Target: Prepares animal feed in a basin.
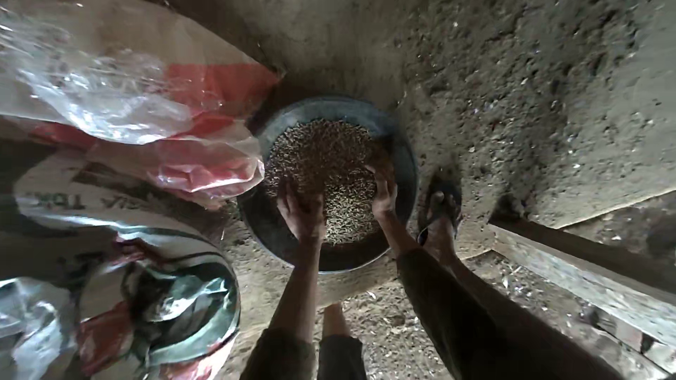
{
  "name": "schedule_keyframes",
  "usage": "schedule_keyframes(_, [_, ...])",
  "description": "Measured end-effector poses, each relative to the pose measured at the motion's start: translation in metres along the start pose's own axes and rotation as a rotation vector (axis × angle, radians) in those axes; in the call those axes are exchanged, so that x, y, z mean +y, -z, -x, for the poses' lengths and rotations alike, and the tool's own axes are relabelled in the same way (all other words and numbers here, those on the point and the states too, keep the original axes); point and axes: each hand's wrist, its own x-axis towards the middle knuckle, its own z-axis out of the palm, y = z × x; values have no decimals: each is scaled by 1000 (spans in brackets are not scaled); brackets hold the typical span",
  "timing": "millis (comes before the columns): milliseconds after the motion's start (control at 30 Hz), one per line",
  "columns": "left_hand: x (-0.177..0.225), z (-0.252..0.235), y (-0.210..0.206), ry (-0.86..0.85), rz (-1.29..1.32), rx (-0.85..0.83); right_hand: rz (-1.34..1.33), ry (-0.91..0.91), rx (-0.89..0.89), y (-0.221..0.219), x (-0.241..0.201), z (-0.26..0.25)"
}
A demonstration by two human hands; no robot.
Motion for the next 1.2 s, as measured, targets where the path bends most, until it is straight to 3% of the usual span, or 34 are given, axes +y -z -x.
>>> schedule_keyframes(133, [20,10,-16,150,152,3,-196,-213,-27,-15,-8,12])
schedule_keyframes(233, [32,11,-23,256,282,-35,-190,-287,-32,-20,-21,19])
schedule_keyframes(300, [41,9,-24,321,355,-49,-110,-446,-82,-11,-89,18])
schedule_keyframes(367, [48,9,-22,364,419,-61,-121,-744,-160,6,-183,8])
schedule_keyframes(433, [52,9,-21,391,481,-61,-140,-773,-166,12,-208,10])
schedule_keyframes(533, [60,10,-19,397,565,-53,-154,-860,-134,7,-193,10])
schedule_keyframes(633, [66,11,-18,424,619,-52,-350,-683,-45,-19,-85,23])
schedule_keyframes(700, [70,11,-17,425,651,-25,-447,-703,0,-30,-57,19])
schedule_keyframes(833, [80,8,-8,336,588,-28,-379,-582,-13,-26,-72,13])
schedule_keyframes(967, [96,-10,20,326,259,-223,-280,-454,-171,-15,-85,2])
schedule_keyframes(1200, [94,-48,53,164,-55,-592,422,-273,-587,-3,-122,-35])
